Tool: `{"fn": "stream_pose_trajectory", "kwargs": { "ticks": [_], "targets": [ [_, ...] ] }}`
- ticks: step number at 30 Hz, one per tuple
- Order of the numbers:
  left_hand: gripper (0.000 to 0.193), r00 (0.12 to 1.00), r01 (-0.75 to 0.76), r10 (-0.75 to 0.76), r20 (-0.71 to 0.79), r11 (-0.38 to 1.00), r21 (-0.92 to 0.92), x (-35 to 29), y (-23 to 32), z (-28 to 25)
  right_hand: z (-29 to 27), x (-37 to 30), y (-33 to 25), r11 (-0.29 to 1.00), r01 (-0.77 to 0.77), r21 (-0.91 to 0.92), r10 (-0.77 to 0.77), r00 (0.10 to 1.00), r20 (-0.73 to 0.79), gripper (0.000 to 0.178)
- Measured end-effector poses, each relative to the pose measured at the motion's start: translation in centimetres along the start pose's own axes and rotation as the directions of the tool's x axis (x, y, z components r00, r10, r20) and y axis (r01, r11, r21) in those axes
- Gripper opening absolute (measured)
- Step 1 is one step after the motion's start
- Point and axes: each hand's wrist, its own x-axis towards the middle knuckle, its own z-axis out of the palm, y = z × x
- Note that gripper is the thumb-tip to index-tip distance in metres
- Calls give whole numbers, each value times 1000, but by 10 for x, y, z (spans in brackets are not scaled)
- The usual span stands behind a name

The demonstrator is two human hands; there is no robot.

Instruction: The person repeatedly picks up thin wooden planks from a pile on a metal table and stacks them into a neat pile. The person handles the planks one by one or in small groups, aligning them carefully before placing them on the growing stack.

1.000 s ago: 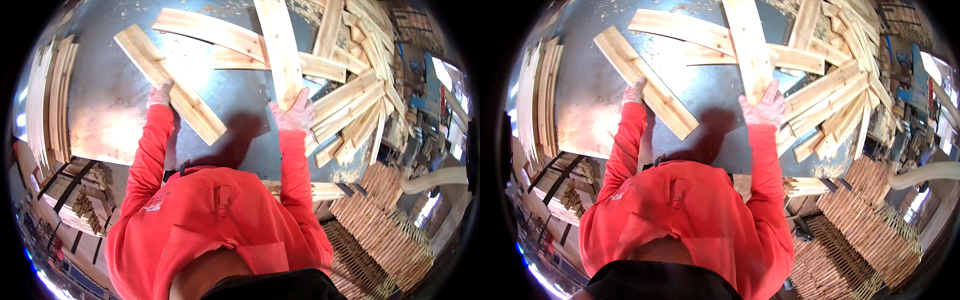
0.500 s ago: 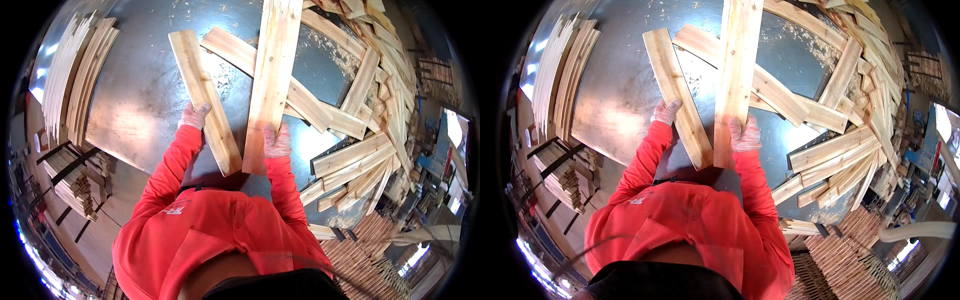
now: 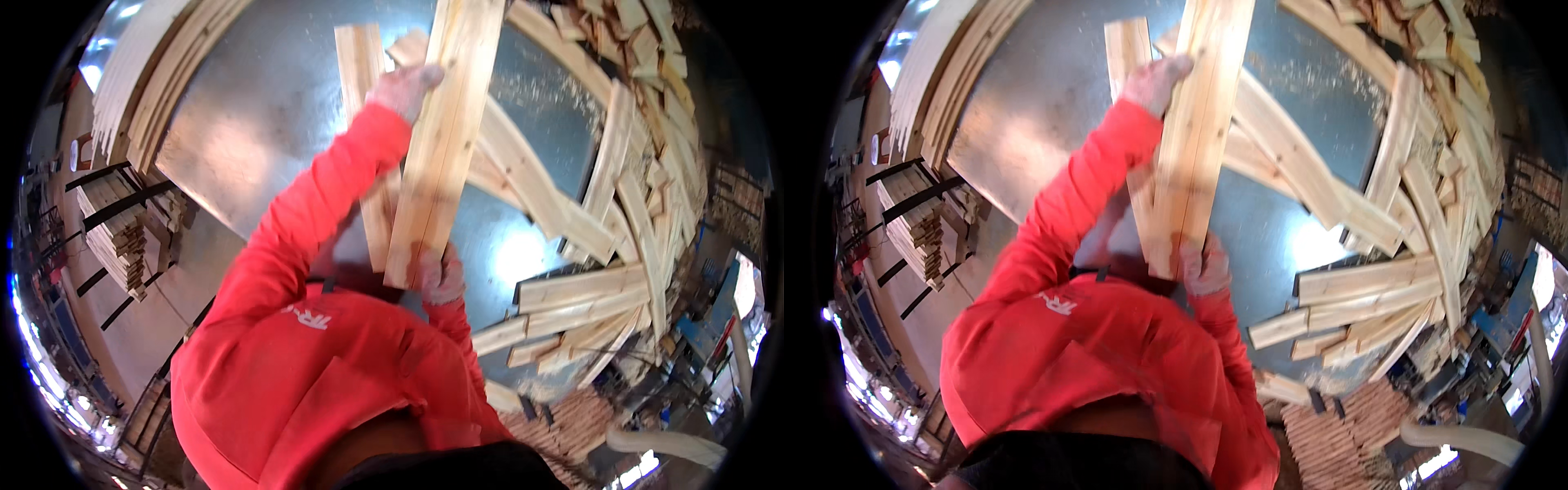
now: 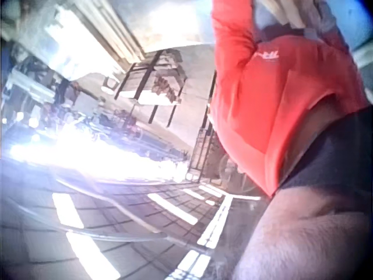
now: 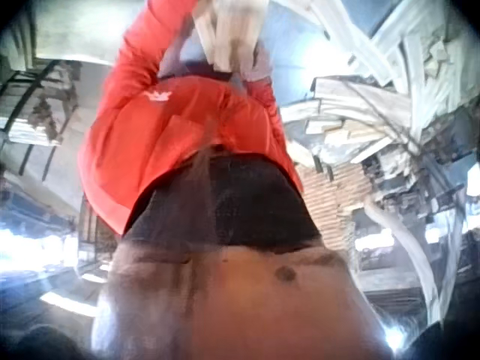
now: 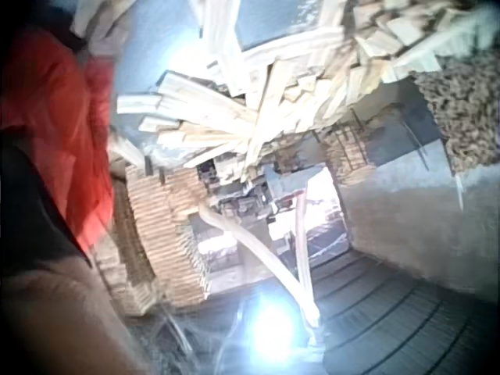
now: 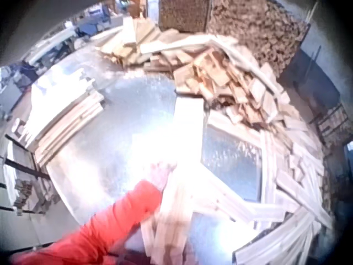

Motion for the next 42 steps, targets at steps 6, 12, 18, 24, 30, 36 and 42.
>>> {"fn": "stream_pose_trajectory", "kwargs": {
  "ticks": [6, 12, 18, 24, 30, 36, 42],
  "targets": [
    [52, 921, -377, 388, 23, 906, -193, 87, -35, 15, -27, 50, -20, 995, -80, -65, 86, 992, 89, 36],
    [84, 946, 29, 18, -324, 990, 138, -10, 12, -43, -83, 235, -70, 975, 170, -144, -195, 963, -187, 47],
    [121, 979, 197, -182, -91, 741, 642, -118, -58, 30, -185, 361, -68, 496, -73, -865, -39, 994, -106, 81],
    [106, 940, 339, -255, -228, 778, 529, -117, -80, 13, -194, 255, 24, 150, 238, -960, 152, 954, 260, 115],
    [71, 978, 126, -205, -36, 722, -680, -111, -99, -62, -168, 213, -23, 247, -134, -960, 368, 929, -35, 106],
    [56, 997, 72, -55, 47, 640, -765, -127, -81, -19, -32, 203, -120, 874, -184, -449, 232, 971, 54, 83],
    [44, 914, 402, -224, 339, 385, -831, -110, -85, 23, 34, 196, 19, 792, 357, -496, -449, 890, -77, 85]
  ]
}}
